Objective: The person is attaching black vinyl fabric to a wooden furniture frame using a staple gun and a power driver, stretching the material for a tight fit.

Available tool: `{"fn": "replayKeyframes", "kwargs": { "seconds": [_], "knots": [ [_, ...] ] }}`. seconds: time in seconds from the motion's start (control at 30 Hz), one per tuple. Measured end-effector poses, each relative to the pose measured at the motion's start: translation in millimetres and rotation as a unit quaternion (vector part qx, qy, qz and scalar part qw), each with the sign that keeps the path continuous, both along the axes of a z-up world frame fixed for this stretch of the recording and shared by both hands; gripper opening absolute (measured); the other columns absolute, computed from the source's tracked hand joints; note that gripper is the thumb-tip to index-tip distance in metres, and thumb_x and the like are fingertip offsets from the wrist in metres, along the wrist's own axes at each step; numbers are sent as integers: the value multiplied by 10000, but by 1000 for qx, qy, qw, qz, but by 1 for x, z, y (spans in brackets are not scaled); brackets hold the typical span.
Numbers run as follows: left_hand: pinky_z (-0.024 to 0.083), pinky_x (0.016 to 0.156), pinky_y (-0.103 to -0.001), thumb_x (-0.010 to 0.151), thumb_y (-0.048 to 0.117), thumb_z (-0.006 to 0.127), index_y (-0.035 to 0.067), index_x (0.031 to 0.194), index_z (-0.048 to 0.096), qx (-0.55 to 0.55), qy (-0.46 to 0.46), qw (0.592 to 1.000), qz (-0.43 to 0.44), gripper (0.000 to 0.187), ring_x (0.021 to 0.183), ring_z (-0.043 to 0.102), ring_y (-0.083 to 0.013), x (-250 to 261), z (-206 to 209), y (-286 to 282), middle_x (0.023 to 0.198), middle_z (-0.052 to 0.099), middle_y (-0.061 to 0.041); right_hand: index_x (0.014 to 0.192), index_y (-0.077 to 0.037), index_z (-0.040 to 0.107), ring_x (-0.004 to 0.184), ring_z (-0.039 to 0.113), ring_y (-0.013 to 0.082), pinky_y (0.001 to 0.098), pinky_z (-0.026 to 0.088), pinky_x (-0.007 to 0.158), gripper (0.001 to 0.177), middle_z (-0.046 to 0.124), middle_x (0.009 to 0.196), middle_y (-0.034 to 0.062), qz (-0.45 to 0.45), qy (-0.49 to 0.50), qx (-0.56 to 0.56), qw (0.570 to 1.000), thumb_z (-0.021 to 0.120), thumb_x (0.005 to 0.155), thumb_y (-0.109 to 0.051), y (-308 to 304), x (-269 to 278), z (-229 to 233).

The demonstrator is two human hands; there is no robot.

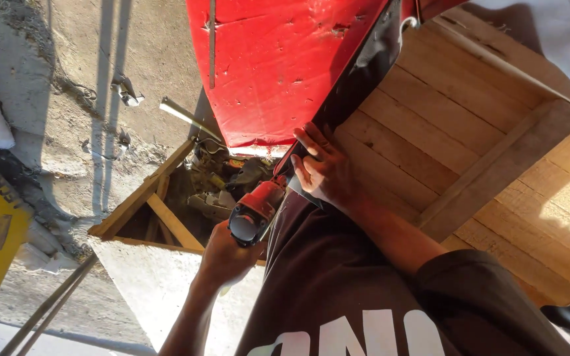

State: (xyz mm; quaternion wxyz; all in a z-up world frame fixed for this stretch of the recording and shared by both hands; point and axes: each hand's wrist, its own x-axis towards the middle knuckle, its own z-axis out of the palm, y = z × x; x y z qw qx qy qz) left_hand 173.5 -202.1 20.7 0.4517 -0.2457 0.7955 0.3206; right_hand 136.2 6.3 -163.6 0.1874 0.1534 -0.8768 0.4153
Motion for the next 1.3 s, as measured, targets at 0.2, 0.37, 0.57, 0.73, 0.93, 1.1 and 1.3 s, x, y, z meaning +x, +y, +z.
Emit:
{"fn": "replayKeyframes", "kwargs": {
  "seconds": [0.2, 0.37, 0.57, 0.73, 0.93, 1.1, 1.3],
  "knots": [
    [448, 568, -430, 668, 165, 674, 42, 631, 663, -27, -57, 998, 4, 129, 518, 485, -226, -21, -14, 9, 498, 439, -139, 565, -49, 628, 1203, 713, 328, 477, 497, 1114, 387, 776, 1264, 96, -4, -6, -8, 1000, 777, 909, -145, -3, -6, 4],
    [463, 584, -390, 637, 160, 686, 67, 713, 728, -7, -71, 996, 46, 128, 521, 549, -234, -32, -25, 20, 500, 518, -136, 590, -55, 660, 1238, 703, 301, 469, 500, 1124, 357, 778, 1273, 86, 10, 2, 21, 1000, 785, 906, -161, 3, -4, -6],
    [521, 739, -450, 659, 117, 674, 59, 962, 787, -6, -92, 994, 63, 328, 719, 677, -368, -27, -42, 25, 672, 642, -236, 603, -65, 665, 1244, 699, 268, 423, 521, 1110, 362, 780, 1276, 67, 27, 5, 40, 999, 772, 926, -189, 11, -7, -4],
    [513, 717, -463, 681, 177, 705, 106, 836, 778, -36, -86, 992, 79, 186, 680, 663, -297, -13, -56, 22, 661, 668, -149, 613, -65, 670, 1211, 716, 266, 360, 550, 1076, 355, 792, 1243, 79, 57, 16, 46, 997, 784, 931, -173, 12, -13, 0],
    [492, 608, -414, 693, 219, 765, 72, 759, 755, 30, -74, 991, 108, 161, 624, 607, -227, 11, -45, 16, 621, 662, -160, 577, -55, 646, 1206, 722, 276, 356, 553, 1072, 390, 799, 1235, 81, 49, 11, 47, 998, 780, 931, -151, 17, -17, 7],
    [479, 631, -509, 682, 249, 756, -4, 797, 703, -7, -106, 991, 76, 283, 628, 591, -318, 8, -38, 37, 688, 653, -234, 619, -55, 710, 1195, 726, 249, 363, 553, 1061, 390, 812, 1208, 37, 48, 7, 46, 998, 768, 971, -211, 19, -18, 2],
    [492, 643, -525, 674, 234, 748, 2, 781, 708, -18, -109, 990, 84, 259, 645, 632, -310, 17, -37, 43, 657, 652, -230, 619, -65, 702, 1204, 726, 233, 343, 540, 1073, 380, 818, 1198, 23, 50, 2, 44, 998, 777, 965, -203, 22, -22, 7]
  ]
}}
